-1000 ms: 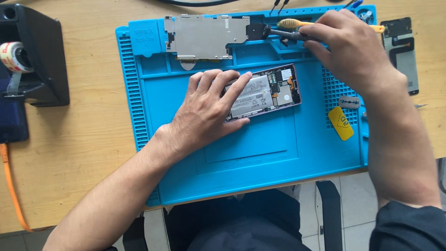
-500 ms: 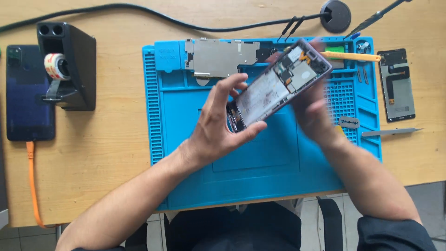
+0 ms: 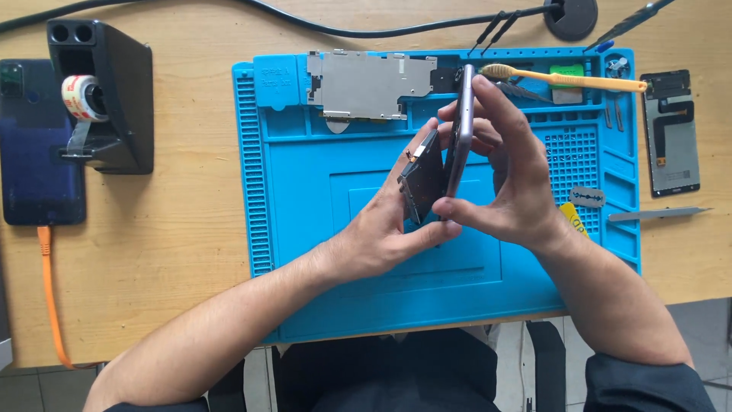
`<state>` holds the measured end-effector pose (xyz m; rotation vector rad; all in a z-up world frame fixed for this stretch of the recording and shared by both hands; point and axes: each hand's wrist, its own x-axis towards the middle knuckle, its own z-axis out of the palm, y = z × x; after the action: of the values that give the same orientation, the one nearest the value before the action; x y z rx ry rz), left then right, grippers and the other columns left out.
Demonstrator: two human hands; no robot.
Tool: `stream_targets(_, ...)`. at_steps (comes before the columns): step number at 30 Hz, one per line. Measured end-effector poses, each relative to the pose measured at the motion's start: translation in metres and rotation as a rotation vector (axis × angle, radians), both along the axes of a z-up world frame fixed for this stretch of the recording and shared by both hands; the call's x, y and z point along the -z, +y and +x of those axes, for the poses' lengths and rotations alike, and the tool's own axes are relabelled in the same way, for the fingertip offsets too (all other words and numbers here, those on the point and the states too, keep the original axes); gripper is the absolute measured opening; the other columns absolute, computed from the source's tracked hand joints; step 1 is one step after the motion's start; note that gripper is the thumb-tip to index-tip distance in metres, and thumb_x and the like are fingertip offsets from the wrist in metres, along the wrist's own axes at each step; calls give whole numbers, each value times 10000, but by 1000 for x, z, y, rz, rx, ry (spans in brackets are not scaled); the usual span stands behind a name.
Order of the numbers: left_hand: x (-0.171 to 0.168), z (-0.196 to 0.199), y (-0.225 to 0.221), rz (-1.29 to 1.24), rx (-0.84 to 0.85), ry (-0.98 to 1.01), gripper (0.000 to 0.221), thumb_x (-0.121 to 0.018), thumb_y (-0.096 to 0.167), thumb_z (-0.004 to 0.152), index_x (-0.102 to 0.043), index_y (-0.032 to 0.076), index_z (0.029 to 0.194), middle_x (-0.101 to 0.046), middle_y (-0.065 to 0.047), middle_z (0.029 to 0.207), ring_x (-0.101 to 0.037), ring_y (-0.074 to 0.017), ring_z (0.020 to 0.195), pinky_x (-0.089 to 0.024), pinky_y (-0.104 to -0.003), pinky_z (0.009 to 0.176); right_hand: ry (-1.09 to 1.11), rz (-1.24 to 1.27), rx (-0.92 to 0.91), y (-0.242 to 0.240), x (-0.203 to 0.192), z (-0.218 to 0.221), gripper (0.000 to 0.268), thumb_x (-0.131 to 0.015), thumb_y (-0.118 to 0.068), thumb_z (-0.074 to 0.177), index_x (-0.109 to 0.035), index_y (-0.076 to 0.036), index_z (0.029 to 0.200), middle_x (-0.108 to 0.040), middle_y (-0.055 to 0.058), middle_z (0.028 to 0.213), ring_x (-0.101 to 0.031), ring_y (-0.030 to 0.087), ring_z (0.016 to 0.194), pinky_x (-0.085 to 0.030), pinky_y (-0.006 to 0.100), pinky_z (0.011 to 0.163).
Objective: Disassembling a smartphone by removing internal screws and prying out the battery and motherboard assembly.
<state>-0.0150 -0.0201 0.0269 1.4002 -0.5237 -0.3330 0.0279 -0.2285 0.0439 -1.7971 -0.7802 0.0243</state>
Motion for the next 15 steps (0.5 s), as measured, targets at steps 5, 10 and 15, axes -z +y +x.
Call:
stream_targets(5, 8, 5, 0, -127, -37, 46, 817, -591, 326, 1054, -84, 96, 1652, -180, -160, 1734, -270, -334, 1637, -341, -472, 1336, 160, 173, -6, -3, 8, 10, 885, -707, -305, 964, -197, -177, 1675, -526, 282, 1484, -700, 382, 1204, -676, 488, 1018)
stream_targets(10, 16, 9, 6, -289, -106, 267, 678, -507, 260, 1090, -130, 174, 1648, -450, -205, 1624, -528, -323, 1474, -631, -424, 1053, 631, 506, 146, -29, 0, 31, 828, -543, -431, 966, -213, -230, 1697, -592, 252, 1477, -724, 436, 1126, -669, 575, 963)
stream_targets(15, 14, 10, 9, -296, -115, 297, 587, -547, 293, 1056, -289, 86, 1540, -581, -232, 1490, -696, -384, 1279, -700, -383, 822, 568, 22, -123, -60, -9, 46, 586, -411, -182, 1041, -217, -106, 1589, -543, 290, 1416, -694, 456, 1150, -678, 593, 887)
